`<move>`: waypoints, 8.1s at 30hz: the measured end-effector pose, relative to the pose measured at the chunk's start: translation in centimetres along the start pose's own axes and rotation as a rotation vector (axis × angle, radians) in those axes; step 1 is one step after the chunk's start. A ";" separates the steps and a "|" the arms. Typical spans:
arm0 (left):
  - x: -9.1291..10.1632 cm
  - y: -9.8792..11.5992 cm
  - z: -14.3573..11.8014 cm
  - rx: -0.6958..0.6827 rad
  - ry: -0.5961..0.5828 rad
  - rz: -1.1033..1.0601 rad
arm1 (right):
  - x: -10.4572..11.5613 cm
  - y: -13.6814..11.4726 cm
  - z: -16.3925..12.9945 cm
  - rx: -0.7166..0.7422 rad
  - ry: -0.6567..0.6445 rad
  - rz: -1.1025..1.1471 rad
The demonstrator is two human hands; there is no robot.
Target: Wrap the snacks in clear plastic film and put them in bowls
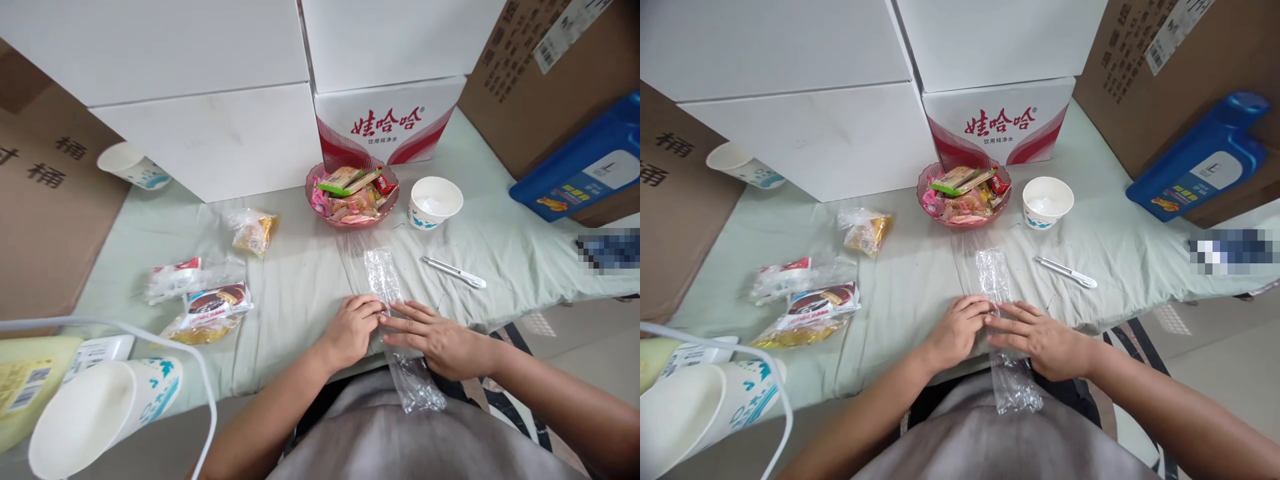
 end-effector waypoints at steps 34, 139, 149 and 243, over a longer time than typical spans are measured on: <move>0.3 -0.6 0.1 0.056 0.015 -0.084 | 3.8 11.2 7.5 -0.554 0.717 -0.295; 15.5 -12.2 3.0 1.012 0.109 0.592 | 0.3 7.6 7.9 -0.234 0.629 0.133; 5.4 -4.4 3.2 0.196 0.120 0.099 | 1.7 6.4 5.7 -0.302 0.635 -0.087; 6.4 -4.9 2.2 0.274 0.142 -0.345 | 2.1 0.6 5.2 -0.353 0.419 -0.071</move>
Point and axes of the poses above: each hand's wrist, its own z-axis towards the middle knuckle, its own x-axis out of the back of the hand, y = z × x, the point moved 3 cm from there along z, towards the middle knuckle, and after that the axes turned 5 degrees about x, right-handed, at the moved point
